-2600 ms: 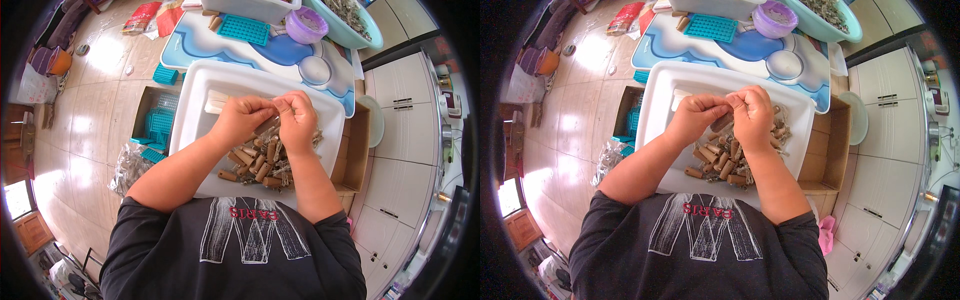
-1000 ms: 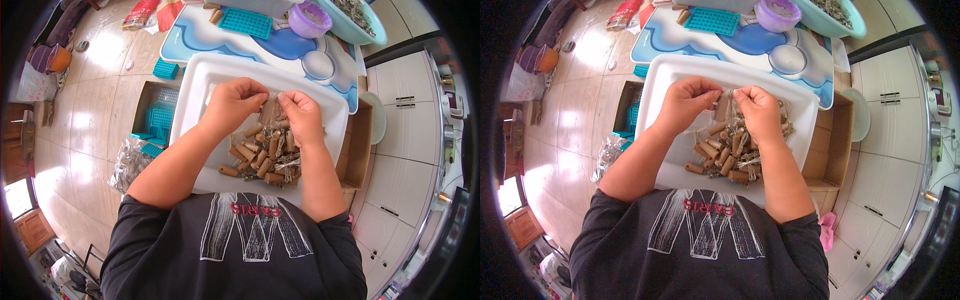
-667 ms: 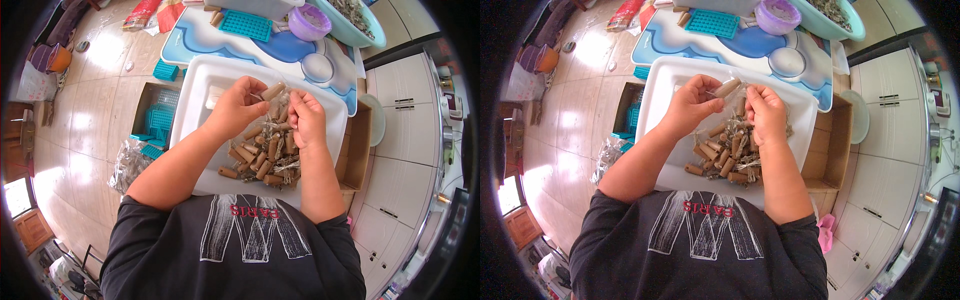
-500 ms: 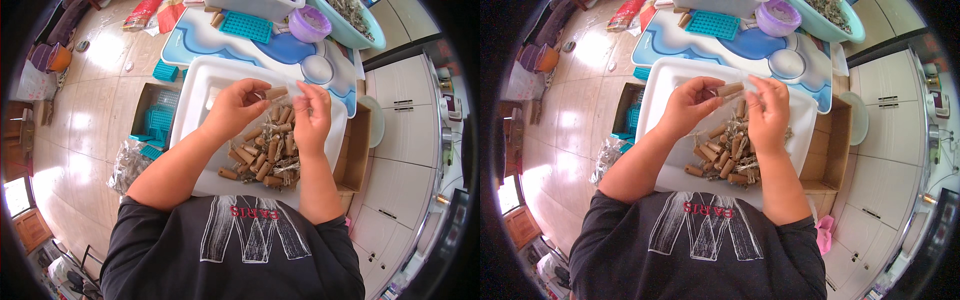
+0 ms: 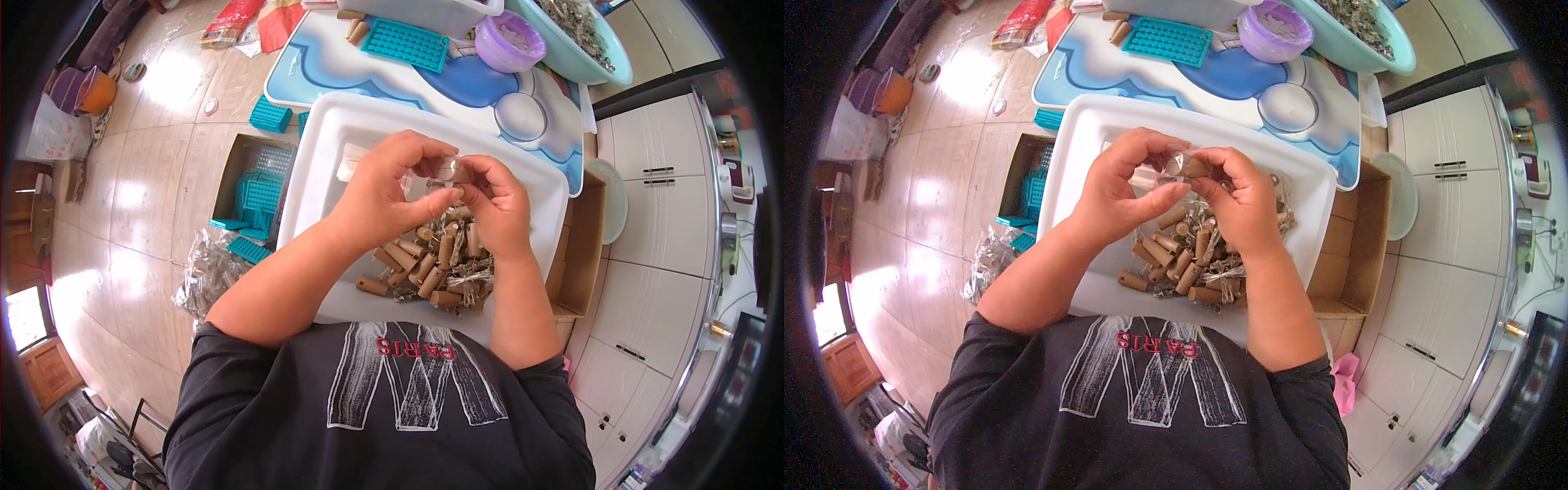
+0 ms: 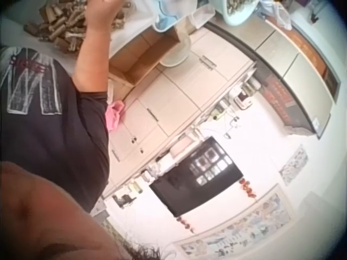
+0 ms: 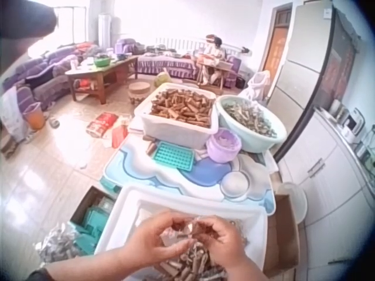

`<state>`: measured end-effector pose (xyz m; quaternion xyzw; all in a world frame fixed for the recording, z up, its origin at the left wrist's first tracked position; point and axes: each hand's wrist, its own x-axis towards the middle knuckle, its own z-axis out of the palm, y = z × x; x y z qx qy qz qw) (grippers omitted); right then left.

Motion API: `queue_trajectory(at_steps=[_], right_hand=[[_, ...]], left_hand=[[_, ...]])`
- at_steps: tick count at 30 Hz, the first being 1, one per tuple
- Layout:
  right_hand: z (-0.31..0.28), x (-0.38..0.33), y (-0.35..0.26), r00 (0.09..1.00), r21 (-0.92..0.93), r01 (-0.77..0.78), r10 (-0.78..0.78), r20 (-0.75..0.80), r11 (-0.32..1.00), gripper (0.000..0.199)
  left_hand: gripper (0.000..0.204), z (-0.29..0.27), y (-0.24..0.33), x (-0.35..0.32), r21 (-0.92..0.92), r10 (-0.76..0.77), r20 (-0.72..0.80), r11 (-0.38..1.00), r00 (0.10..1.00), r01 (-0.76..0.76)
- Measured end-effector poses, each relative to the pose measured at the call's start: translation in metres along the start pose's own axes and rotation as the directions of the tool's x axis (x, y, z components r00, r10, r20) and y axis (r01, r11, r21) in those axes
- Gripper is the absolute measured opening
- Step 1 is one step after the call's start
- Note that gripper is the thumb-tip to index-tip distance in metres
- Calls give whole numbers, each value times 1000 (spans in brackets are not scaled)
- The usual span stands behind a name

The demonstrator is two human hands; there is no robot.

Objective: The person places small cylindrical components and clear plastic components into plastic zip-lock bags by hand.

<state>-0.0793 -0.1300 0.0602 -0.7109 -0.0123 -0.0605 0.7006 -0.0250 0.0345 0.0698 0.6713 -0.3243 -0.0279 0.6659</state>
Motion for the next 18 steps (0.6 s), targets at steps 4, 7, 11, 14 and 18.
queue_trajectory(at_steps=[4,7,11,14,18], right_hand=[[1,-2,5,999,26,-25,26,-26,999,23],[2,-3,9,999,-22,31,-32,-41,999,23],[11,-7,9,996,51,59,-55,-63,997,23],[16,-8,9,994,61,83,-78,-81,995,22],[11,-6,12,995,-46,51,-55,-85,998,23]], left_hand=[[29,1,5,1,95,27,-8,995,1000,-26],[24,4,10,0,155,64,-32,986,997,-59],[19,9,9,-2,225,132,-61,968,989,-115],[19,11,8,-4,237,128,-78,966,989,-106],[18,10,2,-2,255,120,-84,962,989,-95]])
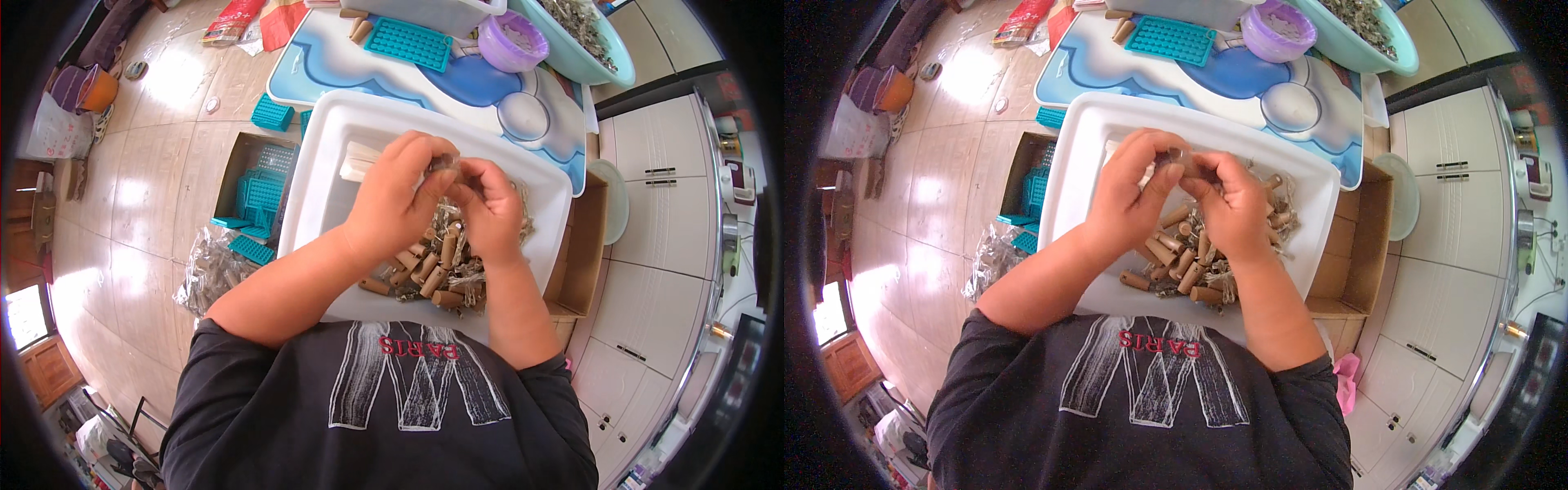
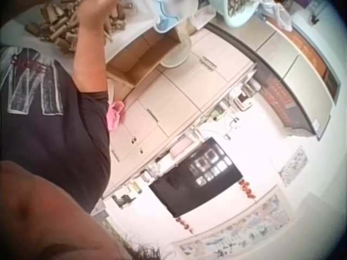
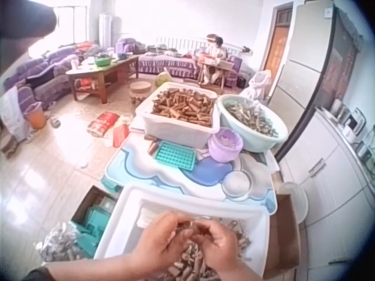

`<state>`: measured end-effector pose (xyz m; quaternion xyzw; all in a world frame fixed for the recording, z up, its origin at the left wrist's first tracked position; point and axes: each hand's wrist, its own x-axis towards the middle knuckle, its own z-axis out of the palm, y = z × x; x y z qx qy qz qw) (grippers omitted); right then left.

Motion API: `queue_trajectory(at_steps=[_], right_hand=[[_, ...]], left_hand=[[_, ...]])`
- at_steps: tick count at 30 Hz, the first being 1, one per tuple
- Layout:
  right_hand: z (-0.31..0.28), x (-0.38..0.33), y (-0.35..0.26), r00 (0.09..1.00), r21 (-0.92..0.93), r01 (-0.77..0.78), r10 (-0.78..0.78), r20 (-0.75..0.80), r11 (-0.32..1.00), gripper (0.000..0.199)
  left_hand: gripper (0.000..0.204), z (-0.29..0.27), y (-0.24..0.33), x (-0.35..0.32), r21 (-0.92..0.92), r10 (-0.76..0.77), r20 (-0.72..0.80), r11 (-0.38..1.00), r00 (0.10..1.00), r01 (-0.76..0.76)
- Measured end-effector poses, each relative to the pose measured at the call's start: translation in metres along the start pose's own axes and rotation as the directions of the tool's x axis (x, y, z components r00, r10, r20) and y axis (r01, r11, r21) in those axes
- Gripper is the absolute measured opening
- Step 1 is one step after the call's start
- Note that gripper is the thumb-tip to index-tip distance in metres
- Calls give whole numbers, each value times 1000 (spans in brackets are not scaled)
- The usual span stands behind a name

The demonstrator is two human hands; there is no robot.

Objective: The person places small cylindrical components and clear plastic components into plastic zip-lock bags by hand.

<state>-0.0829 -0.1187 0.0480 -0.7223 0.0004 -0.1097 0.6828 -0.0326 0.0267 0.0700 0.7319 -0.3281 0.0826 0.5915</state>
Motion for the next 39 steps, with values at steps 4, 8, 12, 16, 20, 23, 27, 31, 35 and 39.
queue_trajectory(at_steps=[4,8,12,16,20,23,27,31,35,39], right_hand=[[8,12,-15,995,151,-31,45,-92,988,19],[-11,17,-19,946,128,-52,90,-312,990,19],[-23,19,-39,930,116,54,-7,-367,992,21],[-29,19,-39,922,126,164,-107,-371,978,24],[-39,16,-34,926,223,265,-183,-330,938,25],[-33,15,-35,933,191,256,-191,-304,948,24],[-22,11,-40,963,44,8,4,-271,999,21],[-23,8,-22,986,-104,-148,139,-92,983,17],[-17,6,-15,982,-202,3,36,187,979,24],[-13,3,-20,972,-91,-140,155,178,986,22]], left_hand=[[21,-20,-9,9,-146,-177,28,973,984,179],[14,-62,10,20,276,-249,90,937,964,216],[16,-72,17,8,731,-474,358,679,805,75],[7,-67,12,-16,811,-495,563,484,661,-328],[7,-35,5,-18,751,-498,654,512,569,-417],[8,-14,-19,-23,736,-557,670,583,490,-345],[9,-9,-37,-23,784,-654,610,579,448,-222],[11,-24,-30,-8,527,-599,594,794,538,302],[11,-26,-27,7,-84,-550,665,617,505,783],[14,-26,-10,21,-184,-589,615,540,525,822]])
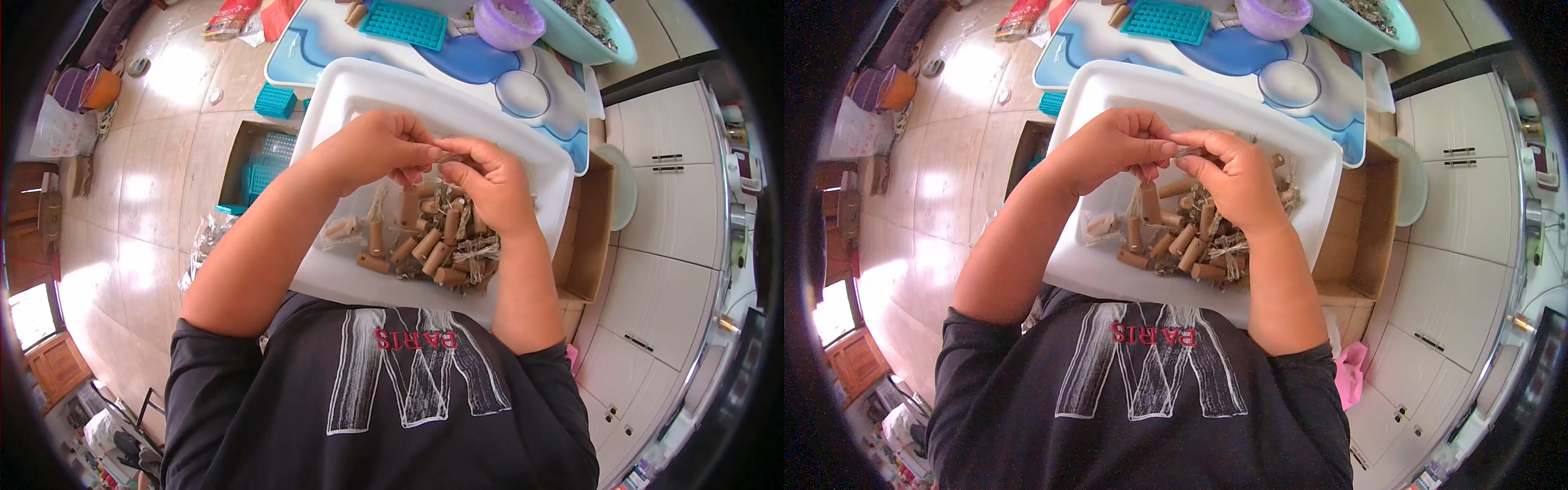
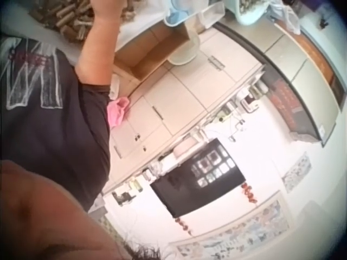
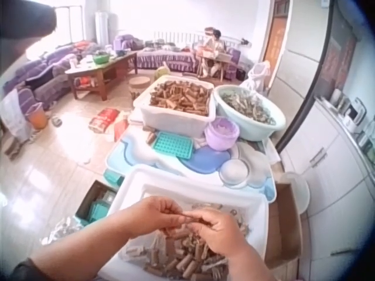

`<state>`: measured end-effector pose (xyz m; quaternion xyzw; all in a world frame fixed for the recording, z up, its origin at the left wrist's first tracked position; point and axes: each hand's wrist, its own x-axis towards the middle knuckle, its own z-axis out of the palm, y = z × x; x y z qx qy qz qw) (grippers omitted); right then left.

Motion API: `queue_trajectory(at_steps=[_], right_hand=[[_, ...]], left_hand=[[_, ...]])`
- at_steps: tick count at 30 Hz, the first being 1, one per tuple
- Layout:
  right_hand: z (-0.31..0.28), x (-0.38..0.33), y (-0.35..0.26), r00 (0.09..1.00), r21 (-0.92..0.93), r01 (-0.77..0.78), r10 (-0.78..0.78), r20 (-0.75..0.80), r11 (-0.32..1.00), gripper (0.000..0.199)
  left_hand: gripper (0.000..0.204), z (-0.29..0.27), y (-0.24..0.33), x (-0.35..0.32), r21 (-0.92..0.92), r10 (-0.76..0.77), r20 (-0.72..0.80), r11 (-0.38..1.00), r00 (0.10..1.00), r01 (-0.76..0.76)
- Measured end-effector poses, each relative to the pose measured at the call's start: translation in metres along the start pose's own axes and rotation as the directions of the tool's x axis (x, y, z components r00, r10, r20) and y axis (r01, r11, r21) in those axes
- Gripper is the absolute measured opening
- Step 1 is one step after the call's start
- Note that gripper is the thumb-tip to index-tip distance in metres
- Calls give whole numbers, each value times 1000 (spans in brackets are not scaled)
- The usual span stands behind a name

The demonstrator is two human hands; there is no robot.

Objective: The person places small cylindrical components and clear plastic components into plastic zip-lock bags by hand.

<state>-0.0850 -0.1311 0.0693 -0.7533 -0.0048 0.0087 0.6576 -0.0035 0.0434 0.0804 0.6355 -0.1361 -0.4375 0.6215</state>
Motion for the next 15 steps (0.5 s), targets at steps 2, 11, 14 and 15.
queue_trajectory(at_steps=[2,11,14,15], right_hand=[[0,0,-3,998,43,-38,40,-46,998,19],[-7,3,-2,928,404,4,147,-342,915,15],[-11,5,3,930,509,33,160,-331,860,16],[-12,6,4,933,544,34,169,-319,839,16]], left_hand=[[15,5,6,1,12,30,-56,1000,998,-29],[29,24,-14,9,-326,108,-79,937,991,-128],[29,21,-19,7,-376,86,25,924,996,-70],[29,21,-21,8,-385,62,19,921,998,-50]])
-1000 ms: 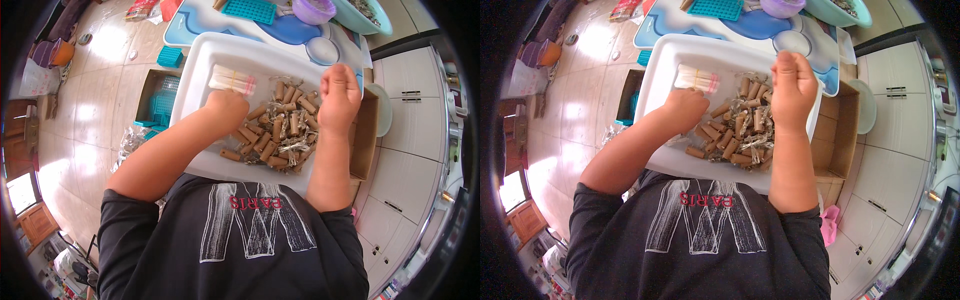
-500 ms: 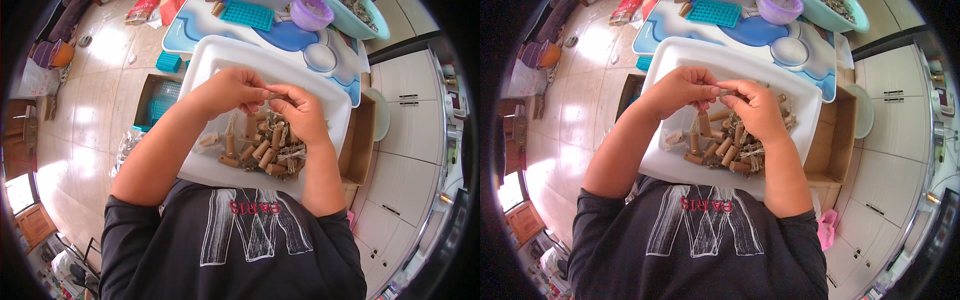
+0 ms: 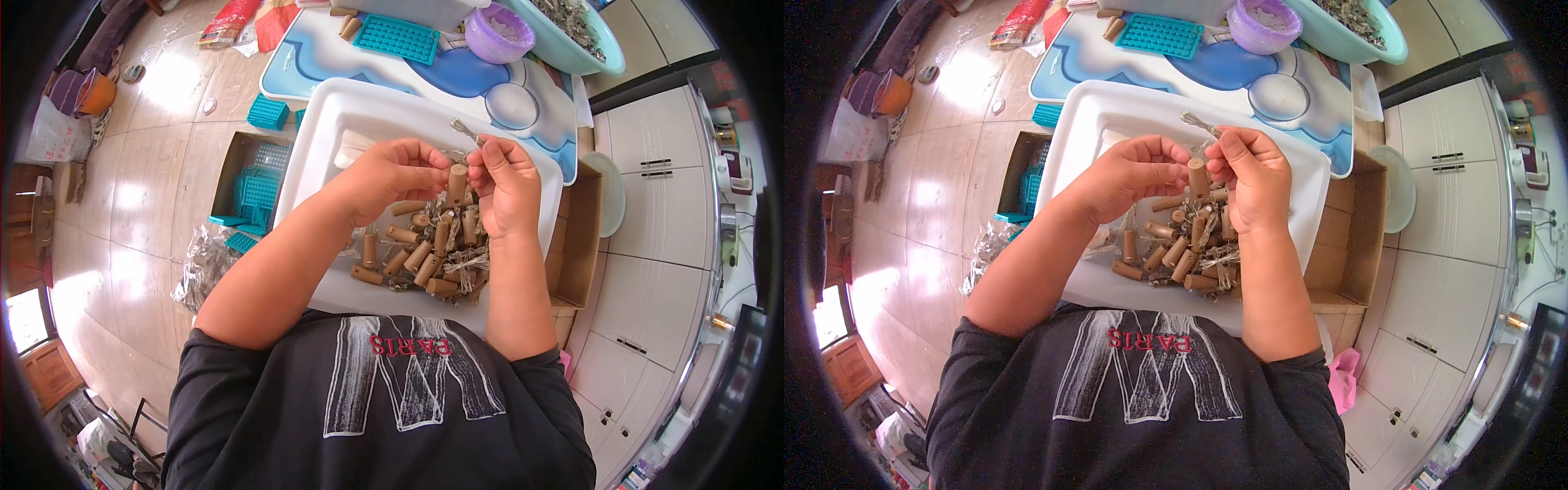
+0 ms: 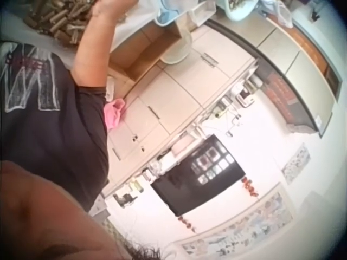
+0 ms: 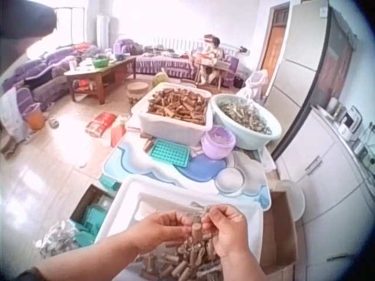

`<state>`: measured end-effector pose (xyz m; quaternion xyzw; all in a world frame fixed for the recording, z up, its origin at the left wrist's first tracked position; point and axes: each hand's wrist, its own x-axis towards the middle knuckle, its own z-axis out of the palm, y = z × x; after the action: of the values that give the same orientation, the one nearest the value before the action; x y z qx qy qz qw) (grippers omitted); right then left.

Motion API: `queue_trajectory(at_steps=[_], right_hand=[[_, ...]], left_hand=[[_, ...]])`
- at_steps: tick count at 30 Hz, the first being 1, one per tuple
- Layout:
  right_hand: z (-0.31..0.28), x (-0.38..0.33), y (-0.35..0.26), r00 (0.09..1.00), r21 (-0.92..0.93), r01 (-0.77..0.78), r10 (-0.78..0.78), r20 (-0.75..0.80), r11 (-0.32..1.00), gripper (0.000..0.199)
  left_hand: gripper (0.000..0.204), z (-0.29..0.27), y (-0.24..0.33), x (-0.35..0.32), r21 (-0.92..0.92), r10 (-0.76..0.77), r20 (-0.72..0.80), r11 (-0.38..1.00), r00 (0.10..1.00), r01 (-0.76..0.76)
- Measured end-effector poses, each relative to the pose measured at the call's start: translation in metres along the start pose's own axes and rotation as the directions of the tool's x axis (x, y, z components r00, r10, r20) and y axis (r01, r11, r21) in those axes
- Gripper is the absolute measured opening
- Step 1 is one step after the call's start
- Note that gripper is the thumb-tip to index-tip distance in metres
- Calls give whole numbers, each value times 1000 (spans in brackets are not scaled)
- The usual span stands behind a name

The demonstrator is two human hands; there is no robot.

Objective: The person places small cylindrical components and clear plastic components into plastic zip-lock bags by hand.

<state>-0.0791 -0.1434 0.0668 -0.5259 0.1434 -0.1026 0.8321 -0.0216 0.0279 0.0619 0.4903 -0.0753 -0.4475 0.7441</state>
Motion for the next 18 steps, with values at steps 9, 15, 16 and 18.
queue_trajectory(at_steps=[9,15,16,18], right_hand=[[3,0,2,998,124,-55,51,36,991,18],[-7,0,-8,950,-150,-140,176,258,979,17],[-1,-2,-11,950,-371,-133,225,217,919,18],[5,-4,-10,945,-398,-123,230,234,909,19]], left_hand=[[24,1,-9,4,-69,11,25,998,1000,-9],[24,-13,-10,3,-129,-50,-39,991,998,45],[25,-15,-13,4,-82,-4,-87,997,996,-3],[26,-18,-17,5,-6,35,-83,999,996,-35]])
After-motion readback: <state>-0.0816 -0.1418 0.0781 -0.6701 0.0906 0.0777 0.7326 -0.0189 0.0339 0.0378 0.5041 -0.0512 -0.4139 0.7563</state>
